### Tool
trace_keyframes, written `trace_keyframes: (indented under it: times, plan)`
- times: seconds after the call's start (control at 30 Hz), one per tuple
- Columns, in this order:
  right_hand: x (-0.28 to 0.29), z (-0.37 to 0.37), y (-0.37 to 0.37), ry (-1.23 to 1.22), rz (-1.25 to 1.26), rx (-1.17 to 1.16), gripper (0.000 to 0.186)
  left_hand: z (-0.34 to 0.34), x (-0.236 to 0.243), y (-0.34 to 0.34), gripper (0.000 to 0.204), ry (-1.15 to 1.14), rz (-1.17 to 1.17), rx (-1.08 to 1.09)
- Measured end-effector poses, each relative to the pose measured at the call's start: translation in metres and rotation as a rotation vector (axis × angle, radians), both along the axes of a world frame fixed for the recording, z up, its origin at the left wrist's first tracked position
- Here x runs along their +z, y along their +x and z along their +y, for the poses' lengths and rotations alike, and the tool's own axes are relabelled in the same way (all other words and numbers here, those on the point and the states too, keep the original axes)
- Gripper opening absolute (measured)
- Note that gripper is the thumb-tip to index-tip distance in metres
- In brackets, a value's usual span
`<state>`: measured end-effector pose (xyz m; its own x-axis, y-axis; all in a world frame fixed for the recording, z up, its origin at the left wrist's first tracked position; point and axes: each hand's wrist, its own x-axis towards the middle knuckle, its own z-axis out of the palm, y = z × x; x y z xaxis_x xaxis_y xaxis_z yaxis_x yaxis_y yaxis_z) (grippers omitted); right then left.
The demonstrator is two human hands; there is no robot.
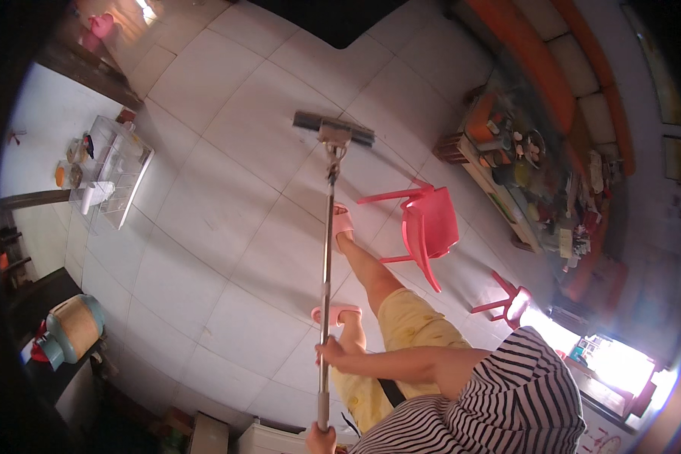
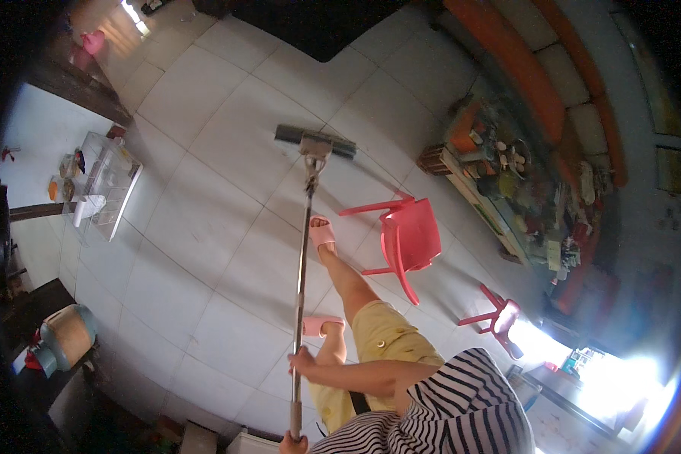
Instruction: The person mops a tiled floor using a flat mop, moving around furniture and a gas cylinder. They pause to pick up a small piece of debris from the floor with their hand and then resume mopping.
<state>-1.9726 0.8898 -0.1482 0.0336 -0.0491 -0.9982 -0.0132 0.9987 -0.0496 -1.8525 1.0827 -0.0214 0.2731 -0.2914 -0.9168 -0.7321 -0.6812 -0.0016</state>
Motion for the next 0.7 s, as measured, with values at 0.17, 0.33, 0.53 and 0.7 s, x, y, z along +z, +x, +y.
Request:
trace_keyframes:
  times: [0.17, 0.33, 0.53, 0.7]
  plan:
    - [-0.136, -0.142, -0.087, -0.250, 0.077, 0.052, 0.024, -0.184, -0.058, -0.073, 0.020, -0.370, 0.077, 0.201]
    - [-0.180, -0.396, -0.179, -0.527, 0.258, -0.102, 0.030, -0.406, -0.115, -0.155, 0.021, -0.575, 0.224, 0.268]
    - [-0.137, -0.555, -0.217, -0.613, 0.518, -0.025, 0.024, -0.553, -0.116, -0.208, 0.025, -0.653, 0.377, 0.299]
    - [-0.169, -0.479, -0.205, -0.633, 0.746, 0.227, 0.029, -0.488, -0.108, -0.187, 0.027, -0.474, 0.436, 0.321]
